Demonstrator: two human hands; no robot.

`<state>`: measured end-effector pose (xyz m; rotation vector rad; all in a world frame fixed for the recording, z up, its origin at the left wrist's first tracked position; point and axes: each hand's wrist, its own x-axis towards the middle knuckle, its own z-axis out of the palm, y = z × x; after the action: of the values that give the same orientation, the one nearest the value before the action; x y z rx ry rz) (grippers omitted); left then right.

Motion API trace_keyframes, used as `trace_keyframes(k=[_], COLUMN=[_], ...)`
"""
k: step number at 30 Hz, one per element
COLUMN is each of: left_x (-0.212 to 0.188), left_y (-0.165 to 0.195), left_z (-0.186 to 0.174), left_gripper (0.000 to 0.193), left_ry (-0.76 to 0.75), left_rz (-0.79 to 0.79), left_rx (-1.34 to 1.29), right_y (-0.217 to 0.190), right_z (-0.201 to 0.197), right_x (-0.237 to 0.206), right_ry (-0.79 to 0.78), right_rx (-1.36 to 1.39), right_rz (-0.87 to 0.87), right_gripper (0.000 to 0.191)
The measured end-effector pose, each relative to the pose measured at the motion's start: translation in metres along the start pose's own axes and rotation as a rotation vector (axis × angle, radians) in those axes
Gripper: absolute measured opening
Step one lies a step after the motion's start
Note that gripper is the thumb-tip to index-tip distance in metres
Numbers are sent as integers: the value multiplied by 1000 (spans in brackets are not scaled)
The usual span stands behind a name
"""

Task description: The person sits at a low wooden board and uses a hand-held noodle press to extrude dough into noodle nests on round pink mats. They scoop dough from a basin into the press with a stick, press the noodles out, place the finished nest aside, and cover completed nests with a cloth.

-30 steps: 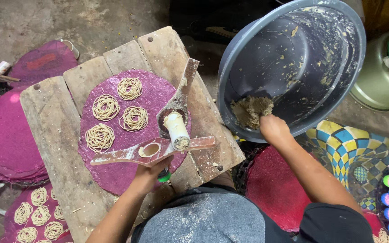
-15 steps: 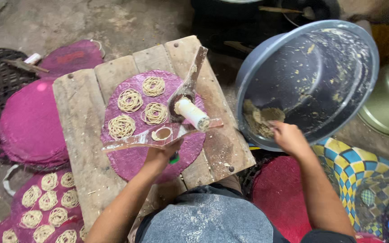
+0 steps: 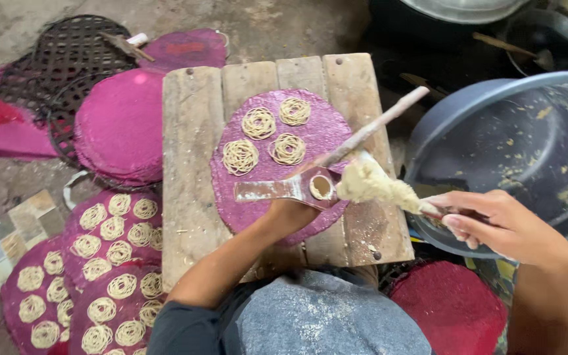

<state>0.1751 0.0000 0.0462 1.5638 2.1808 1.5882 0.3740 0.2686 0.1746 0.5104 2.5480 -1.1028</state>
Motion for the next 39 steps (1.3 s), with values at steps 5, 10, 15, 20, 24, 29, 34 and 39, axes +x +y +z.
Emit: trace_keyframes(k=[5,10,15,20,24,29,34,39], left_x=[-12,-41,-93,-109,-104,-92,-88,-91], left_y=[11,-12,-56,-92,-75,-56,-49,-29], left_z=[-45,-30,-19,-38,-43,-47,-44,-96], left_gripper=[68,70,79,51,49,48,61,68], left_ry=[-242,-257,-188,58,36,-129,18,176], left_rz=[-287,-491,-597,-528,-492,-423,-379,-377], left_rx=[222,64,-189,-268,-144,42,-23,-18], right_y=[-76,-118,-163,-198,-190,-196,-220,-210], right_z=[13,86,81,30,39,62,115,61], right_x=[45,85,81,53,67,77,77,55], right_ry=[72,-84,-84,74,-117,-116,33,-107], right_rx=[-575,-1187,-1335,-1111,-1112,-1259,-1483,-1433], right_rz=[-250,-435,-688,-427,-223,-461,-822,-510], right_gripper=[37,38,54,46,43,44,37,40])
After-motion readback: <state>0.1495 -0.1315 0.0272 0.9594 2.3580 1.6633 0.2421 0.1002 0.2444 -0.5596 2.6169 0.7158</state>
